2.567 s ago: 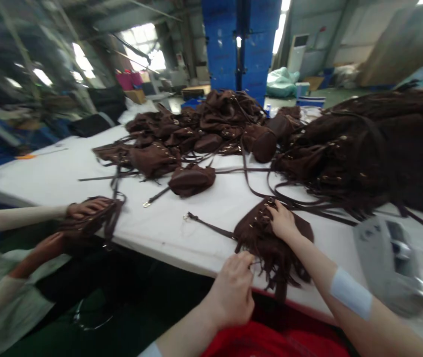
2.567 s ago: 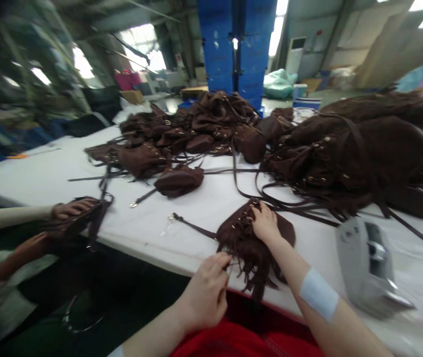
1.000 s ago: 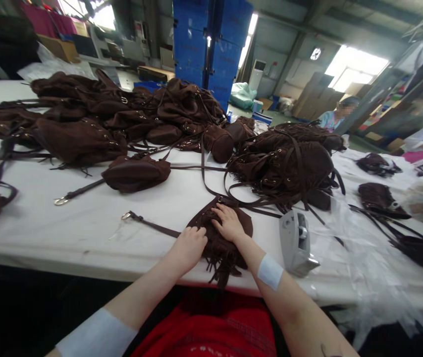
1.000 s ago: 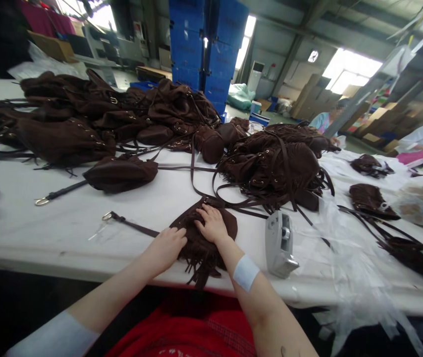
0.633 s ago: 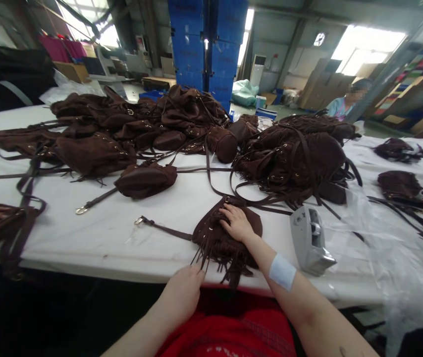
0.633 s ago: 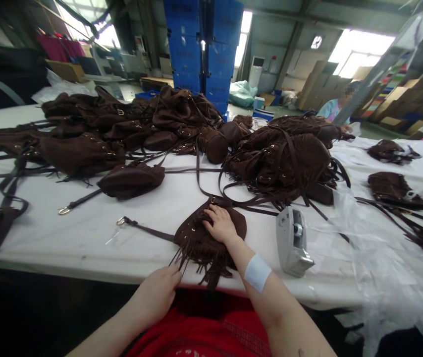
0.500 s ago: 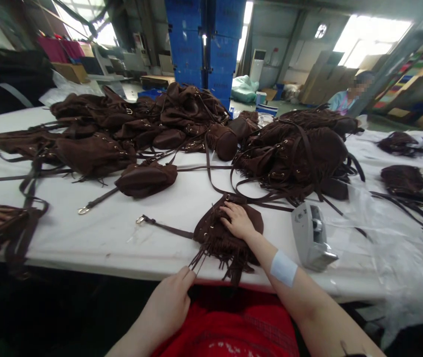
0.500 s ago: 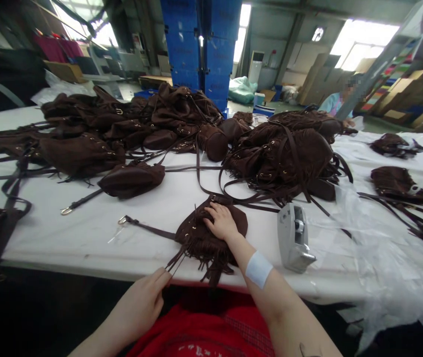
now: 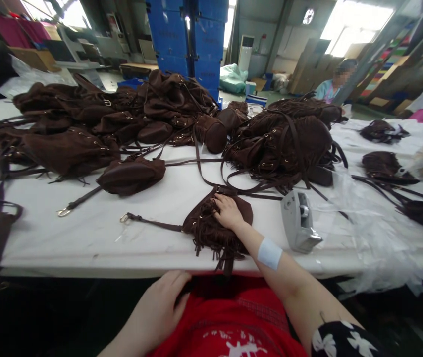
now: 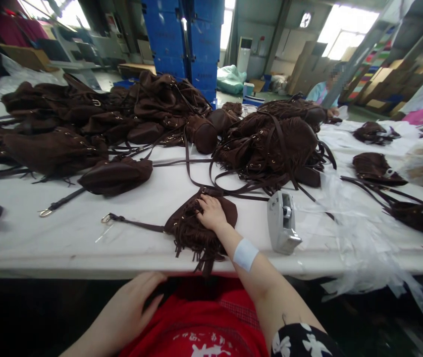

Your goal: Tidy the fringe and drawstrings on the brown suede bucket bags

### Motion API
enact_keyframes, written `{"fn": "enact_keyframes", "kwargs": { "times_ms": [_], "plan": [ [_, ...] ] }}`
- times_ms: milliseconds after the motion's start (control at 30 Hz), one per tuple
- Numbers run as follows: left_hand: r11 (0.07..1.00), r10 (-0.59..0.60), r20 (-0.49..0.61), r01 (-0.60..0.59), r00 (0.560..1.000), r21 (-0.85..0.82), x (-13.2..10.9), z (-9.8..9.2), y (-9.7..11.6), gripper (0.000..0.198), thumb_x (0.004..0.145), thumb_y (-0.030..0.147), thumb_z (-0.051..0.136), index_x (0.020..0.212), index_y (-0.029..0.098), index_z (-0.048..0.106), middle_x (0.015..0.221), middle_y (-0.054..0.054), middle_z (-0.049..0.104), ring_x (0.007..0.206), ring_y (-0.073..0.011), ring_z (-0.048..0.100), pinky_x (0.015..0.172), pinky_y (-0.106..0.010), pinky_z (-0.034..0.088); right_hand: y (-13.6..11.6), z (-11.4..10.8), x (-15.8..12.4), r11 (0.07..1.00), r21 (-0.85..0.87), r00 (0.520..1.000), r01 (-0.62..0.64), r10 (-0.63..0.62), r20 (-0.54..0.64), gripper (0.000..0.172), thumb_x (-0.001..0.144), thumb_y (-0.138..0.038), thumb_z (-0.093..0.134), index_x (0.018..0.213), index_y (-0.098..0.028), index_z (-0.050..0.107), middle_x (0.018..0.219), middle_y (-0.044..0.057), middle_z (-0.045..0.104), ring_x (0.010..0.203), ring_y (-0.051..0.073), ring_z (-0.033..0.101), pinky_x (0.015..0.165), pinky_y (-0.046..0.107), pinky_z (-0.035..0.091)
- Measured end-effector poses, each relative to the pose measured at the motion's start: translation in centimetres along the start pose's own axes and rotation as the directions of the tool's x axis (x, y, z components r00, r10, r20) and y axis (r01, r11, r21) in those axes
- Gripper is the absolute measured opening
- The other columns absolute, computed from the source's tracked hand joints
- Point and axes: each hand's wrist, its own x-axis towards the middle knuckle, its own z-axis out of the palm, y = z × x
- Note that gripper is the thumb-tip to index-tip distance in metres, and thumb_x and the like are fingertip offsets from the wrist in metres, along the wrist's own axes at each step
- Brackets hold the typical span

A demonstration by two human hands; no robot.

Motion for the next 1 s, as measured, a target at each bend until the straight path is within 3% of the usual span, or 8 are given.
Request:
{"fn": "enact_keyframes", "kwargs": {
  "times_ms": [67, 133, 233, 300, 400, 600, 833, 1000],
  "plan": [
    [0.993, 0.107, -0.147, -0.098, 0.983, 0.069, 4.0, -0.3, 0.7, 0.041, 0.085, 0.021, 0.048, 0.126, 0.022, 0.051, 0.132, -0.010, 0.053, 0.123, -0.0234, 0.048, 0.106, -0.039, 0.040, -0.1, 0.0, 0.0, 1.000, 0.000, 1.000, -0.009, 0.009, 0.010, 0.047, 0.091, -0.035, 0.051, 0.134, -0.018, 0.051, 0.146, 0.011, 0.043, 0.136, 0.024, 0.033, 0.115, 0.043, 0.023],
    [0.970, 0.192, -0.191, -0.156, 0.963, 0.186, 8.3, -0.7, 1.8, 0.050, 0.081, 0.023, 0.056, 0.130, 0.020, 0.048, 0.143, -0.011, 0.043, 0.133, -0.0282, 0.036, 0.112, -0.044, 0.033, -0.2, -0.1, 0.0, 1.000, 0.000, 1.000, -0.013, 0.013, 0.012, 0.046, 0.091, -0.033, 0.050, 0.135, -0.018, 0.051, 0.146, 0.011, 0.043, 0.136, 0.023, 0.033, 0.115, 0.043, 0.022],
    [0.929, 0.225, -0.089, -0.186, 0.970, 0.321, 13.1, -0.9, 3.3, 0.032, 0.081, 0.010, 0.048, 0.110, 0.018, 0.059, 0.120, -0.011, 0.058, 0.116, -0.0261, 0.051, 0.099, -0.042, 0.043, -0.1, -0.2, -0.2, 1.000, 0.001, 0.999, -0.017, 0.017, 0.028, 0.045, 0.091, -0.032, 0.050, 0.134, -0.019, 0.051, 0.147, 0.010, 0.042, 0.137, 0.023, 0.032, 0.115, 0.043, 0.022],
    [0.911, 0.222, -0.039, -0.193, 0.974, 0.365, 14.3, -0.7, 3.5, 0.031, 0.080, 0.004, 0.042, 0.101, 0.017, 0.060, 0.107, -0.010, 0.061, 0.101, -0.0239, 0.057, 0.089, -0.038, 0.048, 0.0, -0.3, -0.2, 1.000, 0.000, 0.999, -0.013, 0.013, 0.044, 0.046, 0.090, -0.033, 0.052, 0.134, -0.020, 0.051, 0.147, 0.009, 0.042, 0.137, 0.023, 0.032, 0.114, 0.043, 0.023],
    [0.913, 0.174, 0.029, -0.172, 0.984, 0.371, 13.2, 0.2, 2.7, 0.029, 0.082, 0.005, 0.040, 0.100, 0.016, 0.060, 0.098, -0.009, 0.062, 0.090, -0.0220, 0.061, 0.081, -0.035, 0.049, 0.1, -0.4, -0.2, 1.000, -0.002, 0.999, 0.001, -0.001, 0.041, 0.047, 0.091, -0.034, 0.051, 0.135, -0.019, 0.050, 0.147, 0.010, 0.042, 0.136, 0.023, 0.032, 0.115, 0.041, 0.022],
    [0.934, 0.106, 0.119, -0.140, 0.987, 0.329, 7.6, 1.5, 1.2, 0.026, 0.087, 0.009, 0.037, 0.088, 0.017, 0.062, 0.090, -0.009, 0.064, 0.089, -0.0233, 0.062, 0.081, -0.036, 0.048, -0.2, -0.5, 0.0, 0.999, 0.023, 0.998, 0.050, -0.051, 0.044, 0.047, 0.090, -0.035, 0.053, 0.134, -0.018, 0.051, 0.146, 0.011, 0.043, 0.135, 0.023, 0.033, 0.114, 0.041, 0.022],
    [0.962, -0.005, 0.153, -0.038, 0.988, 0.272, 4.3, 0.9, 3.2, 0.027, 0.088, 0.009, 0.035, 0.086, 0.020, 0.060, 0.091, -0.007, 0.066, 0.088, -0.0217, 0.064, 0.081, -0.034, 0.048, -0.6, -0.4, 0.1, 0.990, 0.072, 0.990, 0.121, -0.126, 0.059, 0.047, 0.089, -0.034, 0.056, 0.133, -0.019, 0.051, 0.146, 0.010, 0.043, 0.135, 0.023, 0.034, 0.113, 0.042, 0.024],
    [0.981, -0.035, 0.323, -0.029, 0.946, 0.191, 1.0, 2.3, 4.1, 0.027, 0.087, 0.010, 0.036, 0.079, 0.021, 0.058, 0.085, -0.004, 0.068, 0.078, -0.0195, 0.065, 0.070, -0.030, 0.048, -0.4, -0.2, 0.0, 0.990, 0.063, 0.990, 0.123, -0.126, 0.055, 0.047, 0.090, -0.035, 0.055, 0.133, -0.017, 0.052, 0.146, 0.011, 0.043, 0.135, 0.023, 0.035, 0.113, 0.042, 0.024]
  ]
}}
